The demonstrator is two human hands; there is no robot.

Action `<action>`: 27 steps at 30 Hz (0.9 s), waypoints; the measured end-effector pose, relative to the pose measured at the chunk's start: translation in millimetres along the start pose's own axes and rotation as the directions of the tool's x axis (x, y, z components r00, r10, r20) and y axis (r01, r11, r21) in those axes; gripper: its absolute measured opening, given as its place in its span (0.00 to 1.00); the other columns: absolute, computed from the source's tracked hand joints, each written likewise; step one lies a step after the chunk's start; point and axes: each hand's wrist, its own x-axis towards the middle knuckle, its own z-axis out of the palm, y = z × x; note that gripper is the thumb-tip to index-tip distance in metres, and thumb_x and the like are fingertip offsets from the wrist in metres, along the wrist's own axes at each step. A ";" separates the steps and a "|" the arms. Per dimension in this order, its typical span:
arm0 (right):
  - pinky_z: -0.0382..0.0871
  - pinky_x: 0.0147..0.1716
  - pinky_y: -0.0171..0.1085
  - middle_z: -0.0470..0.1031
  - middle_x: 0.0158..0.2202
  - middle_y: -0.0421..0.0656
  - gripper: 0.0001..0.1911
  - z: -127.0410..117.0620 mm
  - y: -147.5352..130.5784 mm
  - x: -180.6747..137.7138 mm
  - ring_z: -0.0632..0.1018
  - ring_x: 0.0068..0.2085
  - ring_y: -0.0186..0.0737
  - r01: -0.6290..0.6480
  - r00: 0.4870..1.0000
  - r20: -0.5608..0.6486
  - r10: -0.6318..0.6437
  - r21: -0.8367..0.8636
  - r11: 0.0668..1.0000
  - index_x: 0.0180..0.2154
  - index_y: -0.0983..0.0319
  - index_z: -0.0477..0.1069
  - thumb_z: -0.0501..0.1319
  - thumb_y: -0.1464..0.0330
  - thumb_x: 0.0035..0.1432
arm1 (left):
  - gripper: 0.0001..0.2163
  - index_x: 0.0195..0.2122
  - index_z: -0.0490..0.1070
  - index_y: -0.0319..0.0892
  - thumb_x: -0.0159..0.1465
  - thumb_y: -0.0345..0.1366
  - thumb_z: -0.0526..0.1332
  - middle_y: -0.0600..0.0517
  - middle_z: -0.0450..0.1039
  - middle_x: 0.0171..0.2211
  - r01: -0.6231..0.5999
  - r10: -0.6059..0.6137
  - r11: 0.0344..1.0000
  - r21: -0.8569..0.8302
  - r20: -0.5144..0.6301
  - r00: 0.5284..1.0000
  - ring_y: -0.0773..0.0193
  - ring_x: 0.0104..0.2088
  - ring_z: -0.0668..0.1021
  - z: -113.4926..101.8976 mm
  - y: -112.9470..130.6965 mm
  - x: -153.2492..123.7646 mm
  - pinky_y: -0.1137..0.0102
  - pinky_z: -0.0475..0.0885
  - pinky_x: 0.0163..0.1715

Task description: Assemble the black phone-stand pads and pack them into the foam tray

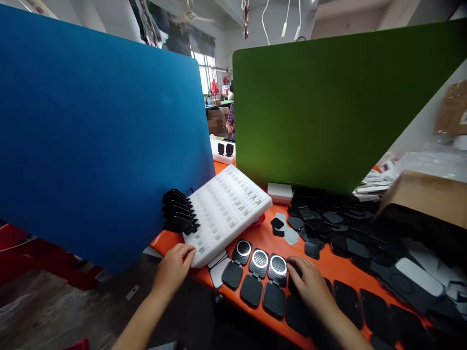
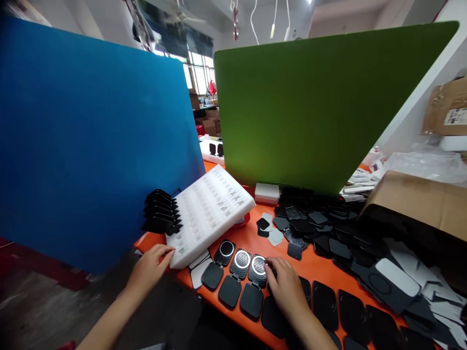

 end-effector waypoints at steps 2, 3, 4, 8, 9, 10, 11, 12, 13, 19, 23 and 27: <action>0.61 0.40 0.38 0.72 0.37 0.45 0.13 -0.3 -2.9 -4.0 0.71 0.41 0.43 -0.004 1.000 -0.004 0.004 0.010 1.000 0.37 0.61 0.68 0.49 0.63 0.58 | 0.11 0.34 0.70 0.46 0.61 0.39 0.50 0.52 0.72 0.35 -0.054 0.047 0.994 0.096 0.068 0.997 0.62 0.38 0.74 1.5 4.5 4.8 0.70 0.66 0.35; 0.61 0.40 0.38 0.72 0.37 0.45 0.13 -0.6 -3.8 -5.9 0.70 0.41 0.43 -0.004 1.000 -0.004 0.004 0.011 1.000 0.37 0.61 0.68 0.49 0.63 0.58 | 0.10 0.34 0.70 0.46 0.61 0.39 0.50 0.52 0.72 0.35 -0.080 0.068 0.987 0.139 0.091 0.994 0.62 0.37 0.74 3.1 6.9 7.2 0.71 0.66 0.34; 0.61 0.39 0.38 0.72 0.37 0.45 0.12 -0.8 -4.6 -7.7 0.70 0.41 0.43 -0.003 1.000 -0.005 0.003 0.009 1.000 0.36 0.60 0.68 0.49 0.63 0.58 | 0.10 0.33 0.70 0.46 0.61 0.38 0.50 0.52 0.72 0.34 -0.103 0.086 0.979 0.174 0.105 0.991 0.62 0.36 0.74 5.0 9.0 9.8 0.71 0.66 0.33; 0.61 0.39 0.38 0.71 0.35 0.45 0.12 -1.7 -9.3 -13.3 0.70 0.39 0.42 0.024 1.000 0.003 -0.024 -0.019 1.000 0.35 0.60 0.69 0.49 0.64 0.58 | 0.09 0.28 0.69 0.43 0.60 0.37 0.52 0.50 0.70 0.28 -0.163 0.134 0.958 0.236 0.132 0.982 0.59 0.31 0.74 10.9 14.1 21.2 0.69 0.65 0.28; 0.60 0.39 0.38 0.71 0.34 0.45 0.12 -1.6 -11.5 -14.2 0.70 0.39 0.42 0.034 0.999 0.006 -0.034 -0.023 0.999 0.35 0.60 0.69 0.49 0.65 0.58 | 0.09 0.27 0.68 0.42 0.60 0.37 0.52 0.49 0.70 0.27 -0.181 0.150 0.952 0.248 0.136 0.979 0.58 0.30 0.73 10.7 14.4 23.6 0.69 0.65 0.28; 0.60 0.39 0.38 0.71 0.34 0.44 0.12 -1.3 -14.2 -14.9 0.70 0.38 0.42 0.042 0.999 0.009 -0.042 -0.021 0.999 0.34 0.60 0.69 0.49 0.65 0.58 | 0.09 0.26 0.68 0.42 0.59 0.37 0.52 0.49 0.69 0.26 -0.199 0.169 0.945 0.258 0.135 0.976 0.58 0.30 0.73 9.6 14.3 25.4 0.68 0.65 0.27; 0.60 0.38 0.39 0.71 0.33 0.44 0.12 -0.4 -17.4 -15.6 0.70 0.38 0.42 0.047 0.999 0.012 -0.047 -0.009 0.999 0.34 0.60 0.69 0.49 0.65 0.58 | 0.09 0.26 0.68 0.41 0.60 0.36 0.52 0.48 0.69 0.26 -0.217 0.188 0.939 0.267 0.130 0.974 0.57 0.30 0.73 7.4 13.8 26.2 0.67 0.65 0.28; 0.60 0.38 0.39 0.71 0.32 0.44 0.12 1.2 -21.1 -16.4 0.70 0.37 0.42 0.048 0.999 0.013 -0.048 0.016 0.999 0.33 0.60 0.70 0.49 0.65 0.58 | 0.10 0.26 0.67 0.41 0.60 0.36 0.51 0.48 0.69 0.27 -0.229 0.201 0.934 0.276 0.126 0.971 0.57 0.31 0.73 4.4 12.9 25.6 0.67 0.65 0.30; 0.60 0.39 0.39 0.71 0.33 0.44 0.12 3.7 -25.4 -17.3 0.70 0.37 0.42 0.045 0.999 0.016 -0.046 0.059 0.997 0.33 0.60 0.70 0.49 0.65 0.58 | 0.10 0.27 0.67 0.41 0.61 0.36 0.50 0.48 0.69 0.28 -0.242 0.220 0.929 0.279 0.109 0.969 0.57 0.32 0.73 1.0 11.8 23.2 0.66 0.65 0.31; 0.63 0.31 0.36 0.72 0.29 0.45 0.20 43.4 -71.5 -20.8 0.72 0.31 0.38 -0.319 0.924 0.375 0.071 0.654 0.686 0.32 0.63 0.70 0.51 0.53 0.55 | 0.05 0.38 0.66 0.40 0.60 0.32 0.55 0.48 0.71 0.34 -0.475 0.493 0.870 0.131 -0.275 0.826 0.61 0.36 0.73 -1.9 20.4 -28.5 0.67 0.66 0.39; 0.61 0.21 0.31 0.72 0.26 0.43 0.27 71.4 -110.2 -13.8 0.68 0.22 0.31 -0.647 0.749 0.662 0.032 0.719 0.254 0.33 0.65 0.67 0.55 0.47 0.47 | 0.09 0.39 0.67 0.42 0.58 0.27 0.57 0.49 0.72 0.35 -0.628 0.608 0.777 0.037 -0.300 0.735 0.62 0.38 0.73 15.9 42.7 -63.6 0.67 0.67 0.41; 0.58 0.19 0.30 0.69 0.21 0.41 0.23 72.3 -112.2 -3.8 0.66 0.19 0.29 -0.601 0.793 0.601 0.097 0.745 0.289 0.28 0.66 0.67 0.59 0.50 0.45 | 0.11 0.42 0.67 0.45 0.58 0.29 0.58 0.50 0.72 0.37 -0.639 0.612 0.769 -0.005 -0.279 0.740 0.61 0.39 0.73 21.1 42.5 -54.2 0.65 0.67 0.43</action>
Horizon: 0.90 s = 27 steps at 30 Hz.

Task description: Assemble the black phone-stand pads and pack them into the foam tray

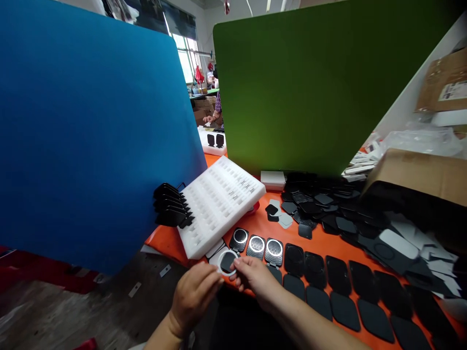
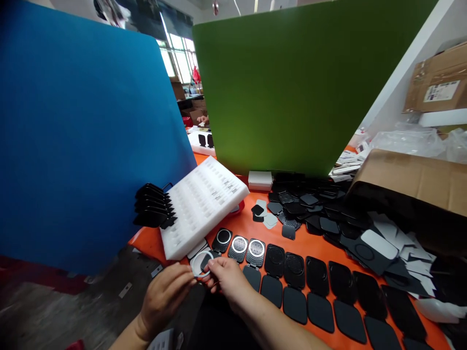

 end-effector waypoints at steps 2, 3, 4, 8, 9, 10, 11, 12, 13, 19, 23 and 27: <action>0.61 0.21 0.32 0.70 0.21 0.41 0.21 -24.9 -7.1 -2.3 0.68 0.21 0.31 0.107 0.989 -0.079 -0.121 -0.164 0.981 0.29 0.65 0.69 0.57 0.52 0.48 | 0.11 0.43 0.67 0.43 0.58 0.35 0.58 0.47 0.70 0.39 0.179 -0.180 0.975 0.132 0.000 0.984 0.57 0.40 0.72 0.0 -20.1 6.6 0.62 0.68 0.42; 0.62 0.24 0.33 0.72 0.23 0.42 0.21 -42.7 -11.9 -5.7 0.70 0.23 0.33 0.165 0.970 -0.126 -0.206 -0.276 0.947 0.31 0.65 0.71 0.56 0.53 0.49 | 0.11 0.42 0.68 0.42 0.59 0.37 0.56 0.45 0.69 0.40 0.296 -0.305 0.929 0.223 0.008 0.952 0.55 0.40 0.72 0.8 -31.9 9.4 0.60 0.68 0.41; 0.64 0.27 0.35 0.73 0.25 0.43 0.20 -62.7 -17.6 -10.6 0.72 0.26 0.36 0.208 0.938 -0.178 -0.296 -0.395 0.895 0.33 0.64 0.72 0.55 0.54 0.51 | 0.12 0.41 0.70 0.41 0.59 0.39 0.55 0.44 0.69 0.40 0.384 -0.416 0.871 0.306 0.045 0.908 0.53 0.39 0.72 2.7 -43.6 11.4 0.58 0.68 0.39; 0.62 0.44 0.39 0.73 0.43 0.46 0.19 -138.1 -42.5 -38.9 0.72 0.44 0.43 0.094 0.796 -0.337 -0.503 -0.752 0.653 0.45 0.62 0.70 0.51 0.60 0.56 | 0.14 0.37 0.72 0.43 0.59 0.43 0.51 0.44 0.66 0.43 0.429 -0.476 0.874 0.230 0.219 0.852 0.52 0.42 0.71 16.1 -77.9 12.9 0.57 0.67 0.43; 0.61 0.46 0.39 0.72 0.45 0.46 0.19 -150.5 -47.1 -45.1 0.71 0.46 0.43 0.041 0.788 -0.334 -0.517 -0.810 0.585 0.46 0.61 0.70 0.51 0.61 0.57 | 0.14 0.35 0.72 0.43 0.59 0.44 0.51 0.45 0.66 0.43 0.452 -0.479 0.877 0.165 0.223 0.849 0.53 0.42 0.72 17.6 -81.7 13.2 0.57 0.67 0.43; 0.60 0.47 0.39 0.72 0.45 0.46 0.18 -159.3 -50.3 -49.6 0.71 0.47 0.42 -0.003 0.796 -0.313 -0.518 -0.858 0.514 0.45 0.61 0.70 0.50 0.62 0.58 | 0.14 0.33 0.72 0.43 0.58 0.46 0.51 0.46 0.67 0.42 0.491 -0.502 0.865 0.106 0.205 0.840 0.53 0.42 0.72 17.1 -83.2 13.9 0.58 0.67 0.44; 0.60 0.47 0.38 0.72 0.45 0.45 0.18 -165.0 -52.1 -52.3 0.71 0.47 0.42 -0.032 0.815 -0.281 -0.507 -0.896 0.444 0.45 0.61 0.71 0.50 0.63 0.58 | 0.15 0.31 0.71 0.44 0.58 0.47 0.51 0.47 0.68 0.41 0.541 -0.543 0.839 0.060 0.171 0.822 0.54 0.42 0.72 14.6 -82.6 15.3 0.58 0.67 0.44; 0.61 0.46 0.37 0.72 0.45 0.45 0.17 -167.9 -52.5 -53.1 0.71 0.46 0.42 -0.052 0.836 -0.248 -0.489 -0.924 0.380 0.44 0.60 0.71 0.49 0.63 0.59 | 0.15 0.31 0.70 0.44 0.58 0.48 0.51 0.49 0.68 0.39 0.598 -0.596 0.801 0.026 0.120 0.794 0.55 0.42 0.72 10.3 -80.0 17.3 0.58 0.67 0.44; 0.61 0.45 0.37 0.73 0.45 0.44 0.17 -168.8 -51.8 -52.3 0.71 0.46 0.41 -0.065 0.856 -0.218 -0.468 -0.945 0.321 0.44 0.60 0.71 0.49 0.64 0.59 | 0.15 0.31 0.69 0.45 0.58 0.49 0.51 0.51 0.68 0.38 0.654 -0.653 0.757 0.002 0.058 0.755 0.55 0.42 0.72 5.1 -75.2 19.9 0.58 0.67 0.45; 0.60 0.42 0.34 0.73 0.41 0.46 0.16 -167.3 -43.7 -37.9 0.72 0.44 0.41 -0.174 0.913 -0.167 -0.371 -0.985 0.015 0.44 0.61 0.70 0.47 0.67 0.61 | 0.13 0.31 0.69 0.45 0.60 0.46 0.51 0.53 0.73 0.34 0.686 -0.652 0.616 -0.387 0.238 0.720 0.58 0.38 0.74 5.8 -5.8 40.7 0.62 0.70 0.42; 0.60 0.38 0.34 0.74 0.35 0.46 0.15 -171.5 -41.4 -33.1 0.73 0.39 0.41 -0.219 0.922 -0.185 -0.341 -0.973 -0.065 0.35 0.62 0.72 0.47 0.66 0.61 | 0.13 0.31 0.71 0.45 0.63 0.39 0.48 0.50 0.73 0.39 0.512 -0.213 0.671 -0.536 0.522 0.826 0.59 0.43 0.73 51.3 58.8 60.5 0.65 0.68 0.44; 0.60 0.37 0.35 0.73 0.34 0.48 0.15 -171.4 -39.8 -29.2 0.72 0.38 0.43 -0.239 0.919 -0.200 -0.340 -0.968 -0.076 0.34 0.63 0.71 0.48 0.66 0.60 | 0.12 0.40 0.70 0.47 0.64 0.37 0.47 0.51 0.72 0.44 0.406 -0.063 0.769 -0.493 0.574 0.816 0.58 0.51 0.67 94.2 95.1 81.7 0.55 0.58 0.53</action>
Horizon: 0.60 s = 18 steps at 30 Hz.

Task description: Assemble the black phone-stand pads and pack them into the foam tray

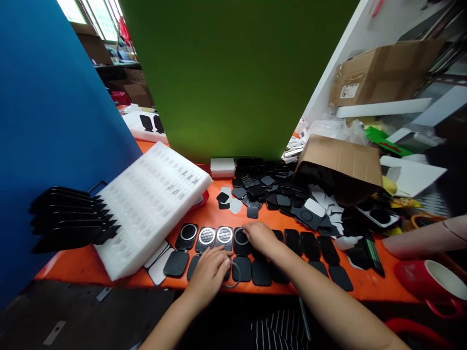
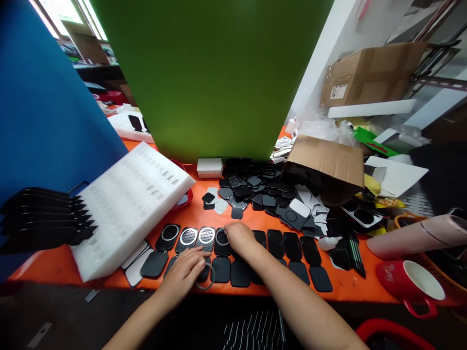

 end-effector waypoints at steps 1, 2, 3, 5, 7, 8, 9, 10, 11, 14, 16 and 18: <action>0.60 0.36 0.35 0.73 0.34 0.49 0.15 -0.3 -0.7 0.8 0.72 0.38 0.43 -0.004 1.000 0.000 0.004 -0.001 1.000 0.34 0.64 0.71 0.48 0.66 0.60 | 0.13 0.40 0.70 0.48 0.64 0.36 0.47 0.52 0.72 0.45 0.006 -0.007 0.999 0.032 0.011 1.000 0.57 0.53 0.66 5.6 0.4 8.0 0.52 0.55 0.54; 0.60 0.36 0.35 0.73 0.34 0.49 0.15 -1.2 -1.3 1.5 0.72 0.38 0.43 -0.007 1.000 0.000 0.007 0.000 1.000 0.35 0.64 0.71 0.48 0.66 0.60 | 0.13 0.40 0.70 0.48 0.64 0.36 0.47 0.52 0.71 0.46 0.012 -0.014 0.998 0.059 0.023 1.000 0.57 0.54 0.64 9.7 -0.2 14.9 0.50 0.53 0.54; 0.60 0.36 0.35 0.73 0.34 0.49 0.15 -2.8 -1.6 1.9 0.72 0.39 0.43 -0.008 1.000 -0.001 0.008 0.005 1.000 0.35 0.64 0.71 0.48 0.66 0.60 | 0.13 0.39 0.70 0.48 0.64 0.36 0.47 0.53 0.70 0.47 0.014 -0.017 0.997 0.079 0.034 0.999 0.57 0.55 0.63 12.9 -1.3 20.8 0.49 0.50 0.55; 0.60 0.37 0.34 0.73 0.35 0.48 0.15 -7.3 -1.1 0.7 0.72 0.39 0.42 -0.009 1.000 -0.002 0.009 0.015 1.000 0.36 0.63 0.71 0.48 0.66 0.60 | 0.13 0.38 0.70 0.47 0.64 0.36 0.46 0.53 0.70 0.48 0.020 -0.024 0.995 0.100 0.043 0.999 0.55 0.56 0.62 17.2 -4.1 29.4 0.47 0.48 0.55; 0.59 0.37 0.34 0.73 0.36 0.46 0.15 -11.3 0.5 -5.0 0.72 0.40 0.40 -0.013 1.000 -0.022 0.014 0.057 0.998 0.36 0.62 0.71 0.47 0.65 0.61 | 0.13 0.39 0.70 0.47 0.64 0.36 0.46 0.52 0.69 0.49 0.028 -0.031 0.995 0.100 0.027 0.999 0.54 0.56 0.62 19.9 -5.2 33.8 0.47 0.49 0.54; 0.59 0.37 0.33 0.73 0.35 0.46 0.16 -12.1 1.2 -10.1 0.72 0.39 0.39 -0.018 0.999 -0.040 0.023 0.118 0.993 0.35 0.61 0.71 0.47 0.64 0.61 | 0.13 0.39 0.70 0.47 0.64 0.36 0.46 0.52 0.70 0.48 0.031 -0.031 0.995 0.097 0.002 1.000 0.54 0.55 0.62 20.8 -4.6 34.4 0.47 0.50 0.54; 0.60 0.36 0.33 0.73 0.34 0.45 0.17 -11.6 1.5 -16.6 0.72 0.37 0.38 -0.024 0.998 -0.044 0.034 0.220 0.975 0.33 0.61 0.70 0.46 0.63 0.61 | 0.13 0.39 0.70 0.46 0.64 0.36 0.46 0.51 0.70 0.48 0.028 -0.024 0.995 0.096 -0.039 0.999 0.54 0.55 0.63 21.2 -3.2 34.0 0.48 0.53 0.53; 0.60 0.34 0.33 0.73 0.32 0.44 0.19 -9.7 1.4 -24.4 0.72 0.34 0.37 -0.038 0.999 -0.017 0.047 0.361 0.932 0.32 0.62 0.70 0.45 0.60 0.61 | 0.12 0.38 0.70 0.46 0.64 0.35 0.46 0.50 0.70 0.47 0.015 -0.006 0.995 0.100 -0.096 0.995 0.55 0.54 0.64 21.4 -1.1 32.6 0.49 0.55 0.53; 0.61 0.31 0.33 0.73 0.29 0.44 0.22 -6.7 0.9 -33.0 0.72 0.31 0.36 -0.071 0.997 0.054 0.051 0.522 0.850 0.30 0.62 0.69 0.43 0.58 0.61 | 0.12 0.37 0.69 0.45 0.64 0.35 0.47 0.49 0.70 0.46 -0.010 0.029 0.993 0.115 -0.159 0.987 0.55 0.53 0.65 21.4 1.4 30.4 0.51 0.56 0.52; 0.58 0.20 0.30 0.69 0.21 0.42 0.28 4.3 0.2 -58.2 0.67 0.20 0.32 -0.306 0.928 0.367 -0.061 0.846 0.438 0.28 0.64 0.67 0.40 0.51 0.59 | 0.09 0.37 0.69 0.45 0.62 0.33 0.50 0.48 0.69 0.45 -0.201 0.262 0.953 0.229 -0.279 0.924 0.57 0.49 0.68 21.8 9.2 21.7 0.53 0.56 0.53; 0.55 0.18 0.29 0.66 0.20 0.39 0.25 7.2 4.7 -69.0 0.65 0.19 0.30 -0.403 0.895 0.434 -0.108 0.887 0.225 0.30 0.64 0.66 0.44 0.50 0.57 | 0.09 0.39 0.69 0.48 0.60 0.31 0.53 0.49 0.70 0.45 -0.376 0.456 0.874 0.308 -0.252 0.853 0.58 0.48 0.69 24.2 12.2 17.8 0.53 0.55 0.53; 0.56 0.19 0.28 0.65 0.21 0.38 0.21 3.6 15.4 -72.1 0.65 0.20 0.29 -0.352 0.929 0.367 -0.041 0.913 0.205 0.31 0.64 0.65 0.49 0.52 0.56 | 0.12 0.44 0.68 0.51 0.60 0.30 0.54 0.50 0.69 0.46 -0.470 0.555 0.812 0.345 -0.210 0.805 0.59 0.48 0.69 29.2 13.3 18.2 0.55 0.56 0.53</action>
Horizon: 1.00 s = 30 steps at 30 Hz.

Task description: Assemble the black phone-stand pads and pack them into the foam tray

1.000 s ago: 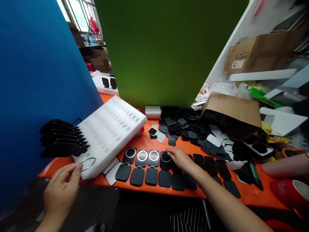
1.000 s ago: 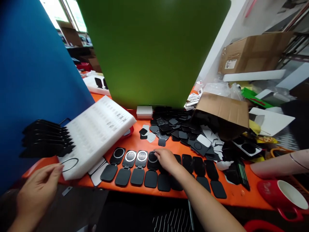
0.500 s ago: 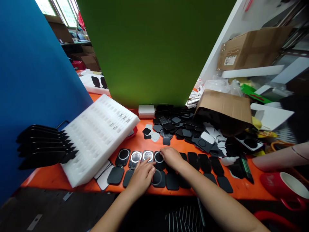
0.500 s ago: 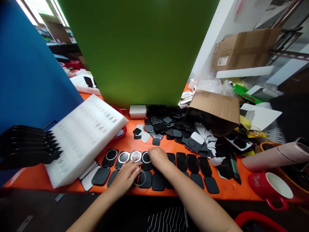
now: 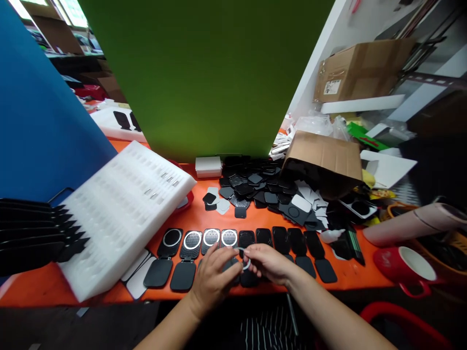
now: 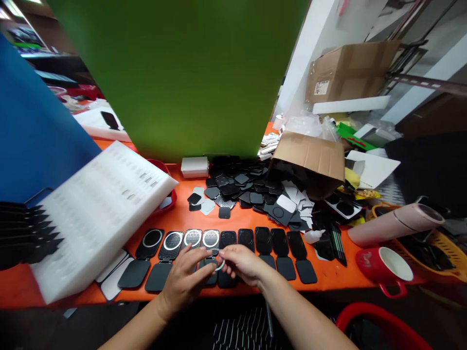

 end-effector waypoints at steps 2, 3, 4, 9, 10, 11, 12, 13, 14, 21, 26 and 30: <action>0.57 0.23 0.29 0.66 0.22 0.38 0.18 -16.0 -5.5 0.2 0.67 0.23 0.31 0.093 0.980 -0.151 -0.130 -0.232 0.968 0.29 0.63 0.65 0.49 0.55 0.57 | 0.15 0.48 0.66 0.50 0.60 0.31 0.54 0.48 0.67 0.49 0.043 -0.043 0.999 0.011 0.041 0.998 0.58 0.49 0.68 8.3 0.8 2.7 0.56 0.58 0.52; 0.57 0.24 0.30 0.67 0.22 0.39 0.18 -24.3 -9.0 1.9 0.67 0.25 0.32 0.109 0.954 -0.215 -0.208 -0.398 0.911 0.28 0.63 0.66 0.49 0.56 0.58 | 0.15 0.49 0.65 0.49 0.61 0.31 0.53 0.47 0.67 0.49 0.098 -0.099 0.995 0.016 0.090 0.991 0.58 0.49 0.68 13.3 1.2 4.9 0.57 0.59 0.52; 0.57 0.26 0.31 0.68 0.24 0.40 0.18 -31.8 -12.5 4.6 0.68 0.26 0.33 0.097 0.926 -0.255 -0.280 -0.555 0.826 0.27 0.63 0.66 0.48 0.58 0.59 | 0.15 0.49 0.65 0.48 0.61 0.32 0.53 0.47 0.67 0.48 0.148 -0.149 0.989 0.021 0.150 0.977 0.58 0.49 0.68 18.5 1.6 7.4 0.57 0.59 0.51; 0.57 0.32 0.32 0.73 0.30 0.43 0.17 -46.1 -20.1 23.5 0.72 0.34 0.37 -0.087 0.918 -0.236 -0.318 -0.904 0.419 0.29 0.61 0.70 0.46 0.62 0.61 | 0.14 0.47 0.66 0.47 0.60 0.35 0.54 0.49 0.69 0.47 0.190 -0.193 0.981 0.045 0.363 0.912 0.54 0.51 0.67 39.5 5.2 15.8 0.50 0.53 0.53; 0.57 0.33 0.33 0.74 0.32 0.44 0.17 -45.1 -20.1 26.8 0.72 0.35 0.38 -0.118 0.926 -0.232 -0.298 -0.927 0.355 0.31 0.61 0.70 0.46 0.62 0.61 | 0.14 0.48 0.66 0.47 0.60 0.36 0.54 0.50 0.69 0.47 0.189 -0.195 0.981 0.052 0.370 0.908 0.54 0.51 0.66 41.9 5.7 16.0 0.50 0.52 0.53; 0.58 0.34 0.33 0.74 0.32 0.44 0.17 -43.7 -19.9 29.5 0.72 0.37 0.39 -0.144 0.931 -0.233 -0.283 -0.942 0.302 0.32 0.60 0.71 0.47 0.61 0.61 | 0.14 0.47 0.66 0.47 0.61 0.36 0.53 0.50 0.70 0.47 0.191 -0.199 0.980 0.059 0.373 0.906 0.54 0.51 0.66 43.5 5.9 15.7 0.50 0.51 0.54; 0.57 0.35 0.34 0.75 0.33 0.44 0.17 -42.2 -19.8 31.7 0.72 0.38 0.40 -0.163 0.933 -0.236 -0.272 -0.950 0.265 0.32 0.60 0.71 0.47 0.61 0.60 | 0.13 0.47 0.66 0.47 0.61 0.36 0.53 0.50 0.70 0.47 0.192 -0.202 0.979 0.064 0.375 0.905 0.54 0.51 0.66 44.6 5.9 15.1 0.50 0.50 0.54; 0.57 0.37 0.36 0.75 0.33 0.45 0.18 -40.8 -19.8 33.4 0.72 0.39 0.41 -0.176 0.933 -0.240 -0.268 -0.954 0.242 0.32 0.60 0.72 0.47 0.60 0.60 | 0.13 0.47 0.66 0.47 0.61 0.36 0.53 0.50 0.70 0.47 0.193 -0.205 0.979 0.068 0.375 0.904 0.54 0.52 0.66 45.3 5.7 14.5 0.50 0.50 0.54; 0.57 0.38 0.37 0.75 0.33 0.46 0.18 -39.8 -19.9 34.6 0.72 0.39 0.43 -0.183 0.932 -0.244 -0.268 -0.955 0.232 0.31 0.60 0.72 0.47 0.60 0.60 | 0.13 0.47 0.67 0.47 0.61 0.36 0.52 0.50 0.70 0.47 0.194 -0.206 0.978 0.071 0.375 0.904 0.54 0.52 0.65 45.5 5.3 13.9 0.50 0.50 0.54; 0.54 0.41 0.42 0.75 0.34 0.49 0.19 -40.3 -25.3 36.4 0.71 0.41 0.46 -0.230 0.918 -0.277 -0.283 -0.955 0.187 0.30 0.62 0.73 0.49 0.59 0.59 | 0.11 0.45 0.67 0.46 0.61 0.34 0.52 0.51 0.67 0.50 0.209 -0.214 0.976 0.056 0.387 0.897 0.54 0.55 0.62 47.5 3.6 15.3 0.49 0.47 0.55; 0.56 0.38 0.37 0.74 0.35 0.45 0.16 -37.8 -30.7 28.6 0.71 0.40 0.41 -0.180 0.887 -0.272 -0.373 -0.948 0.264 0.34 0.60 0.71 0.46 0.63 0.61 | 0.14 0.47 0.64 0.47 0.59 0.35 0.55 0.50 0.68 0.48 0.230 -0.235 0.971 0.059 0.382 0.894 0.54 0.54 0.63 38.6 11.5 25.2 0.50 0.48 0.55; 0.57 0.37 0.36 0.74 0.35 0.43 0.14 -34.2 -28.4 22.3 0.72 0.39 0.40 -0.068 0.835 -0.272 -0.478 -0.914 0.400 0.36 0.59 0.70 0.47 0.64 0.60 | 0.12 0.45 0.67 0.47 0.60 0.36 0.53 0.49 0.70 0.45 0.248 -0.268 0.962 0.115 0.221 0.938 0.58 0.47 0.69 -12.5 -17.6 40.4 0.61 0.61 0.49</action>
